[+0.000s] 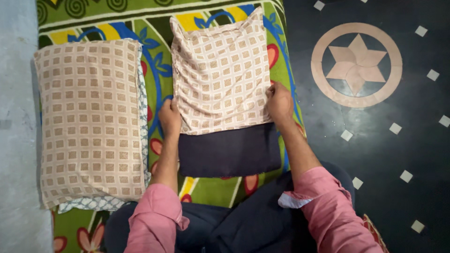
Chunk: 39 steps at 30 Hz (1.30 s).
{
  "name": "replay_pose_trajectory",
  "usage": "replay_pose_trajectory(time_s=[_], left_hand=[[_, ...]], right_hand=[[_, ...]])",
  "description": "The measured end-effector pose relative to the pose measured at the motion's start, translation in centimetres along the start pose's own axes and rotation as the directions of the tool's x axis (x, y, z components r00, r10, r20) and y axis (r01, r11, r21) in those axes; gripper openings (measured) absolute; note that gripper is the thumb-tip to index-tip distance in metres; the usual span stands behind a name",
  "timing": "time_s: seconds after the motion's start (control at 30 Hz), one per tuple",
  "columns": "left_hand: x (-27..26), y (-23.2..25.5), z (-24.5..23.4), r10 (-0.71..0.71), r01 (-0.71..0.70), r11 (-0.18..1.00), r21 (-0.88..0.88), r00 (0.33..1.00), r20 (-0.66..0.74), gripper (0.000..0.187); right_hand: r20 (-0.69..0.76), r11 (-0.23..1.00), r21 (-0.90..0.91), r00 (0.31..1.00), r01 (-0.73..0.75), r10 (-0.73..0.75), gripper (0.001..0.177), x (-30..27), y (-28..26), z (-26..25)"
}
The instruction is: The person places a pillow onto a pillowcase and inserts it by folding the case over the pillow and tucking the edges. The person smooths the pillowcase and adjusts the pillow to fit properly.
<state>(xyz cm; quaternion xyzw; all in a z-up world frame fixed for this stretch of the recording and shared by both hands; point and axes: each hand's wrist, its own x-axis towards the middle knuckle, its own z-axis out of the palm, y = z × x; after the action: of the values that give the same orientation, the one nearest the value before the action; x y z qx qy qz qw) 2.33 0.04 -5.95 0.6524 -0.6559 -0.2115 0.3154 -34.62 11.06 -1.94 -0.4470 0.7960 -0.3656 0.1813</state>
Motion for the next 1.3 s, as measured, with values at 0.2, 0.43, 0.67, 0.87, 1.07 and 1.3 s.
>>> replay_pose_trajectory(time_s=[0.2, 0.43, 0.67, 0.87, 1.07, 1.3], left_hand=[[-0.9, -1.1, -0.1, 0.086, -0.086, 0.989, 0.124, 0.996, 0.007, 0.021], [-3.4, -2.1, -2.1, -0.083, 0.044, 0.969, 0.241, 0.984, 0.155, 0.018], [-6.8, -4.0, -2.8, -0.117, 0.080, 0.984, 0.157, 0.964, 0.239, 0.017], [-5.7, 0.3, -4.7, -0.311, 0.224, 0.888, 0.402, 0.936, 0.166, 0.020], [-3.4, 2.4, -1.7, -0.219, 0.226, 0.971, -0.077, 0.972, 0.084, 0.039], [-6.0, 3.3, 0.9, 0.012, -0.002, 0.999, 0.048, 0.979, -0.202, 0.038]], right_hand=[[0.018, 0.995, -0.094, 1.000, 0.014, -0.013, 0.004, 0.7, 2.3, 1.1], [0.035, 1.000, -0.015, 0.999, 0.002, -0.002, 0.023, 1.4, 4.6, 2.0], [0.283, 0.991, -0.070, 0.950, -0.116, 0.132, 0.047, 3.1, 5.8, 0.6], [0.363, 0.980, -0.124, 0.912, -0.159, 0.194, 0.031, 3.5, 6.6, 0.8], [0.232, 0.990, -0.141, 0.971, -0.031, 0.063, 0.020, 2.8, 7.3, 0.9], [0.612, 0.984, -0.071, 0.772, -0.165, 0.173, 0.023, 3.7, 5.0, -2.6]])
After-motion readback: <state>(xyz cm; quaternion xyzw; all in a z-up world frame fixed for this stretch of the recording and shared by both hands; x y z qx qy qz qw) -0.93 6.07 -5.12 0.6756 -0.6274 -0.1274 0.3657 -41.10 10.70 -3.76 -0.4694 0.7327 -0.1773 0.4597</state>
